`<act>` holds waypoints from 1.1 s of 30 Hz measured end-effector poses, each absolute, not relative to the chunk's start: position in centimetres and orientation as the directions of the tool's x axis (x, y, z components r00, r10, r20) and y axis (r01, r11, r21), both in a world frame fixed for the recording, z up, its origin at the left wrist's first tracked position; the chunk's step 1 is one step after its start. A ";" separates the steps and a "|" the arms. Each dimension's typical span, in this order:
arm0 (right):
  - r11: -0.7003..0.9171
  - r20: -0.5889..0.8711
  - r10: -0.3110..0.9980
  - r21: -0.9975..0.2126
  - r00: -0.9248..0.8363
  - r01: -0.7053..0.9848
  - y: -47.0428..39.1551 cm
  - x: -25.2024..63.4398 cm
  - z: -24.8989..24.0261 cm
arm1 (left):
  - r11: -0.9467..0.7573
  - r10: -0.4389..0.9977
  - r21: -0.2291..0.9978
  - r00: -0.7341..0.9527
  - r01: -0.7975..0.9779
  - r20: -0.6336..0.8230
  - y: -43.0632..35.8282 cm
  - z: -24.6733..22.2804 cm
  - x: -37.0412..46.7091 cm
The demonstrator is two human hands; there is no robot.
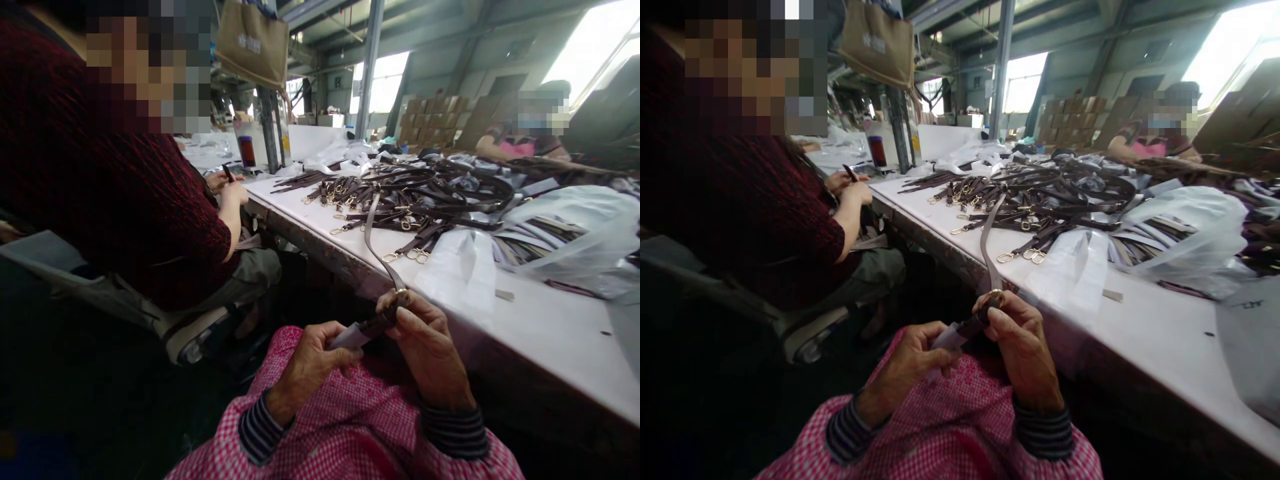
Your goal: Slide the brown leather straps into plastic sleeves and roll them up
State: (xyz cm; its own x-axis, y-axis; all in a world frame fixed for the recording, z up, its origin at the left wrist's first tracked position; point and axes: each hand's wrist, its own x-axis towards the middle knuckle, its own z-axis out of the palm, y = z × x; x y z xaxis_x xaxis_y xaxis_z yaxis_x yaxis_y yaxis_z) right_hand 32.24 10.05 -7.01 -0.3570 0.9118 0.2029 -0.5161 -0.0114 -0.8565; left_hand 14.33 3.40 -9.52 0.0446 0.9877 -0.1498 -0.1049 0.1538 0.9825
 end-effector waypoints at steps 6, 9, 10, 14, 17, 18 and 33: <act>-0.021 0.146 0.938 -0.880 -0.313 -0.474 9.8 31.2 -7.0 | 0.007 0.981 0.975 -0.191 0.220 0.036 3.2 -10.5 14.5; -0.010 0.138 0.944 -0.897 -0.301 -0.443 9.7 30.8 -7.0 | 0.001 0.965 0.954 -0.249 0.300 0.078 3.4 -10.7 14.5; -0.007 0.138 0.943 -0.902 -0.304 -0.432 9.7 30.7 -7.0 | 0.001 0.963 0.958 -0.257 0.286 0.076 3.4 -10.7 14.5; -0.025 0.131 0.918 -0.924 -0.375 -0.383 9.8 30.6 -7.1 | 0.016 0.991 0.999 -0.133 0.038 -0.011 3.6 -10.3 14.3; -0.039 0.140 0.890 -0.924 -0.433 -0.380 9.9 30.5 -7.3 | 0.059 0.998 0.984 0.023 -0.166 -0.056 3.7 -9.8 14.0; -0.042 0.144 0.887 -0.921 -0.439 -0.387 10.0 30.5 -7.4 | 0.071 0.996 0.975 0.059 -0.208 -0.060 3.9 -9.6 13.9; -0.198 0.100 0.896 -0.783 -0.433 -0.590 11.3 29.6 -8.7 | 0.023 1.000 0.990 0.011 -0.137 -0.022 4.6 -8.1 14.5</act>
